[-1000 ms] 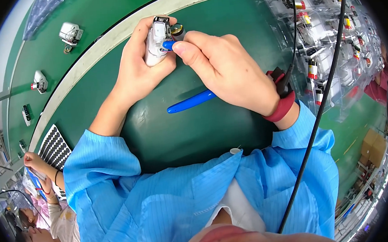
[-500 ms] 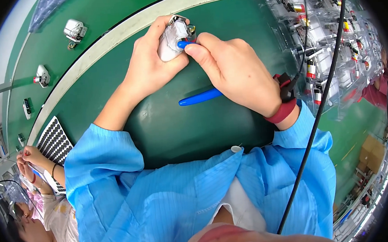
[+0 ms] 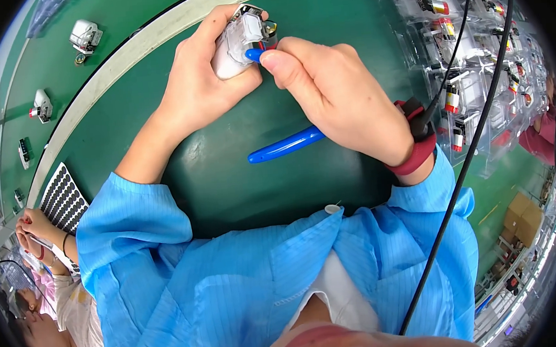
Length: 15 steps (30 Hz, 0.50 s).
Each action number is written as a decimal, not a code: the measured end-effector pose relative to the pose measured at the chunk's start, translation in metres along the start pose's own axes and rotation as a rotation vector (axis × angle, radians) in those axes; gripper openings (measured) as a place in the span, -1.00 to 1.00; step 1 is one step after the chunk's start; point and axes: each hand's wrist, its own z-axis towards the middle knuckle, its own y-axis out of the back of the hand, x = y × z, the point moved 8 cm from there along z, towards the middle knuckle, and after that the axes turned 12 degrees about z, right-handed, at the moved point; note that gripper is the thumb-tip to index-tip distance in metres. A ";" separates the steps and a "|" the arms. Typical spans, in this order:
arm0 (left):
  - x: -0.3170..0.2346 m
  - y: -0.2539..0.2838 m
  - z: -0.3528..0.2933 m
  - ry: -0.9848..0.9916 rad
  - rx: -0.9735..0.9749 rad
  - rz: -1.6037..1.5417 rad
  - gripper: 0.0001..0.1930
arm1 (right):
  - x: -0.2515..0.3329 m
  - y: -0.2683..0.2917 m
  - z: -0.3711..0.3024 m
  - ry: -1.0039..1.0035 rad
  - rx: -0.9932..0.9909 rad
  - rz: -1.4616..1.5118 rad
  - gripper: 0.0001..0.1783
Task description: The person assembles electronic components by hand, taking circuit boards and plastic casings from a storage tray and joining them together with pliers and a blue plastic tool. The assembled components are then tested.
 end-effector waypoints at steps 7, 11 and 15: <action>-0.009 -0.007 0.004 -0.041 0.017 0.017 -0.52 | 0.017 0.003 -0.013 0.095 -0.048 -0.484 -0.68; -0.008 -0.008 0.004 -0.021 0.009 0.008 -0.53 | 0.018 0.006 -0.012 0.148 -0.078 -0.484 -0.68; -0.008 -0.010 0.008 -0.031 0.019 0.024 -0.52 | 0.009 0.010 -0.007 0.069 -0.030 -0.344 -0.63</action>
